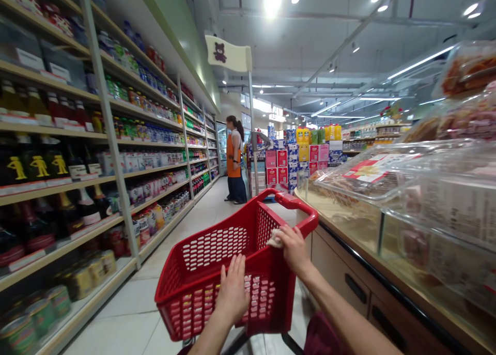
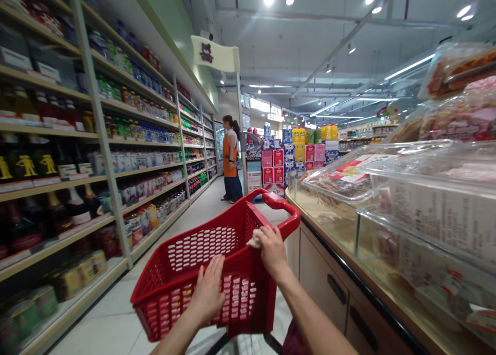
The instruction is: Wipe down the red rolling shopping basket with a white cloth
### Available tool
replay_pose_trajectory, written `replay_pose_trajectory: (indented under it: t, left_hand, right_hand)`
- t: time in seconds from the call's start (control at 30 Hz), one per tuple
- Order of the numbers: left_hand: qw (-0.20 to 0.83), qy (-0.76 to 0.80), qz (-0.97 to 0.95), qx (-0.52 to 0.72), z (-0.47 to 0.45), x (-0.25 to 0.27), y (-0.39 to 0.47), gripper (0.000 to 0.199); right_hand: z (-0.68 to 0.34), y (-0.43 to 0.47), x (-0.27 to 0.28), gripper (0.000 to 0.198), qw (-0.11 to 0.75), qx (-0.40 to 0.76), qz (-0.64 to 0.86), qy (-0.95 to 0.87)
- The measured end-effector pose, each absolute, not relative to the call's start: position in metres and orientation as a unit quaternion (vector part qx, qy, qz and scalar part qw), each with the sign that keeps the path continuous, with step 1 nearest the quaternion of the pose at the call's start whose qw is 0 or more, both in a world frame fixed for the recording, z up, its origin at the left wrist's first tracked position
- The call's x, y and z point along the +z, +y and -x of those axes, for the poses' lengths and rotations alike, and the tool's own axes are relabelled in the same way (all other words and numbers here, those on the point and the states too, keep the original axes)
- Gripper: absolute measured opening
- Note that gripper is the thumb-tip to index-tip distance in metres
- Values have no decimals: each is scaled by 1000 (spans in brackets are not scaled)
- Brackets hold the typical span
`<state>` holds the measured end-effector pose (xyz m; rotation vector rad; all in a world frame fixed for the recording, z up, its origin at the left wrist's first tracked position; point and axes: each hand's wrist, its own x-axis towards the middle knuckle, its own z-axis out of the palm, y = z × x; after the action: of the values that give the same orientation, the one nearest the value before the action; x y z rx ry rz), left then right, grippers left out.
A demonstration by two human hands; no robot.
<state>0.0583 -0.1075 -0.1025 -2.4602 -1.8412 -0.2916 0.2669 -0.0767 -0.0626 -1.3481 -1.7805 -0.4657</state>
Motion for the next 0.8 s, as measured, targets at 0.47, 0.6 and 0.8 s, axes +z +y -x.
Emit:
replay_pose_trajectory:
  t: [0.47, 0.6, 0.8]
  left_hand:
    - [-1, -588, 804, -93, -58, -99, -106, 79]
    - [1, -589, 802, -100, -59, -101, -107, 80]
    - [27, -592, 800, -99, -66, -105, -111, 80]
  right_hand:
    - [-221, -87, -63, 23, 320, -159, 511, -782]
    - [-280, -85, -47, 31, 351, -178, 542, -743]
    - [-279, -84, -63, 37, 381, -228, 560, -699]
